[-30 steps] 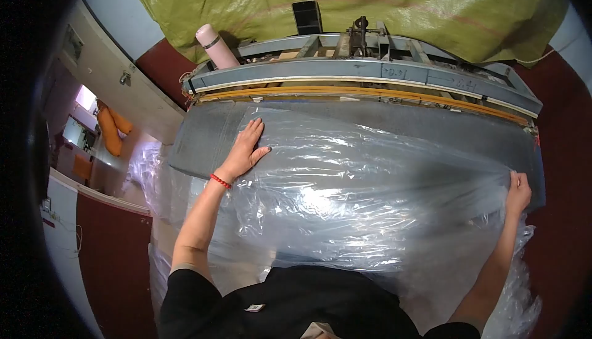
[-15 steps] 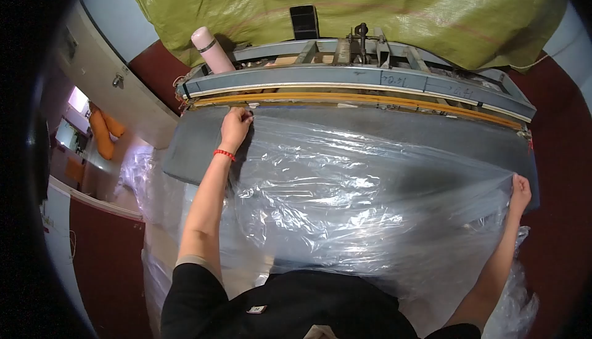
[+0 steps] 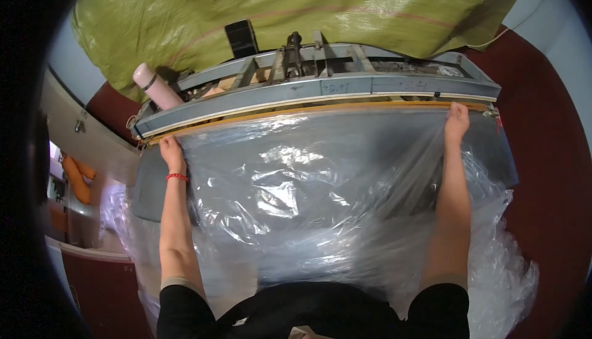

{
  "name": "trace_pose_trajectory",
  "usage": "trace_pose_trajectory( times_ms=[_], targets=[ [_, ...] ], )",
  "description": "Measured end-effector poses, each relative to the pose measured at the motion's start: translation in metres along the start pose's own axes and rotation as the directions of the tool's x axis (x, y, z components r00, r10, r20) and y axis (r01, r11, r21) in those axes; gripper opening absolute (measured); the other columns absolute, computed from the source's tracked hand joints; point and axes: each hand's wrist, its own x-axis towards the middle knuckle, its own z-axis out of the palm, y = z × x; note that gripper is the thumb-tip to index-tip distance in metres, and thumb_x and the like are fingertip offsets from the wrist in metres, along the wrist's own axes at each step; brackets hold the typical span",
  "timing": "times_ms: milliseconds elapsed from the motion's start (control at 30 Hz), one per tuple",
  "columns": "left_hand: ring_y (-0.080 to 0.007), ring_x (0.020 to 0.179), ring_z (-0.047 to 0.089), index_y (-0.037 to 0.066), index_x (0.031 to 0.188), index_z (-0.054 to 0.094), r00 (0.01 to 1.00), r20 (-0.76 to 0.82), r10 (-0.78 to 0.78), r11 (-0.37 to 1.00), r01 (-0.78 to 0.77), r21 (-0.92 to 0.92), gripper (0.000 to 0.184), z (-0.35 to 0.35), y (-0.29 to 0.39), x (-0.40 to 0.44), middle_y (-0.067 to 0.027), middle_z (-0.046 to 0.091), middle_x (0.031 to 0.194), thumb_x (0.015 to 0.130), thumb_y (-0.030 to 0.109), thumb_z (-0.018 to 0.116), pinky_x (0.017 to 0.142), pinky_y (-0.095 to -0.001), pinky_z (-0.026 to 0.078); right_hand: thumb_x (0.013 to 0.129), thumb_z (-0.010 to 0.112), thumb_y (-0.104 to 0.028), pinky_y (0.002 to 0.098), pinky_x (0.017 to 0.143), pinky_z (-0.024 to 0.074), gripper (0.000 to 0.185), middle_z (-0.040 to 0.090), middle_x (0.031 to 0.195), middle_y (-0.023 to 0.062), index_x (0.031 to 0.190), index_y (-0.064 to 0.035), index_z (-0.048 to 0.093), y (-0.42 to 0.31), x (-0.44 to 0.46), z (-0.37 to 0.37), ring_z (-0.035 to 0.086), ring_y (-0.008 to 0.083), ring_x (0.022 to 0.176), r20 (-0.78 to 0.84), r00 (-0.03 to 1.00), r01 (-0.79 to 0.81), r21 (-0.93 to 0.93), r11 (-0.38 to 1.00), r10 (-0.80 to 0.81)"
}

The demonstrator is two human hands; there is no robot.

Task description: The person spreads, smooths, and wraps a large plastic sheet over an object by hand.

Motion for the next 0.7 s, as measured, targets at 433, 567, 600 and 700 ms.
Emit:
trace_pose_trajectory(
  times_ms=[433,567,600,700],
  targets=[
    [-0.006,0.052,0.037,0.006,0.067,0.044,0.998,0.061,-0.006,0.998,0.01,-0.065,0.02,0.003,0.009,0.001,0.0033,0.043,0.058,0.084,0.016,0.049,0.048,-0.0213,0.032,0.075,0.065,-0.003,0.0179,0.06,0.0405,0.016,0.055,0.071,-0.0006,0.083,-0.0033,0.051,-0.02,-0.012,0.0,0.05,0.0048,0.064,-0.037,0.996,0.085,0.262,0.961,-0.078],
    [-0.006,0.051,0.036,0.006,0.067,0.044,0.998,0.049,-0.027,0.998,0.03,-0.049,0.02,0.004,0.011,0.001,0.0039,0.043,0.057,0.084,0.015,0.049,0.048,-0.0215,0.032,0.073,0.065,0.001,0.018,0.062,0.0415,0.018,0.055,0.072,0.0003,0.081,-0.0033,0.05,-0.018,-0.008,0.013,0.051,0.0054,0.065,-0.088,0.989,0.141,0.272,0.952,-0.122],
    [-0.006,0.051,0.037,0.006,0.067,0.044,0.997,0.065,-0.033,0.996,0.039,-0.081,0.019,0.004,0.01,0.001,0.0039,0.043,0.058,0.083,0.014,0.049,0.047,-0.021,0.032,0.072,0.066,0.001,0.0178,0.062,0.0413,0.019,0.055,0.071,0.0002,0.081,-0.0032,0.05,-0.016,-0.007,0.016,0.051,0.0057,0.064,-0.103,0.987,0.147,0.28,0.949,-0.122],
    [-0.0062,0.051,0.038,0.007,0.069,0.044,0.996,0.079,-0.037,0.989,0.048,-0.139,0.017,0.004,0.01,0.001,0.0034,0.043,0.058,0.083,0.015,0.05,0.047,-0.0202,0.032,0.071,0.066,0.002,0.0172,0.06,0.0405,0.021,0.053,0.071,-0.0008,0.082,-0.0031,0.049,-0.011,-0.004,0.018,0.048,0.005,0.063,-0.126,0.985,0.146,0.253,0.957,-0.117]
  ],
)
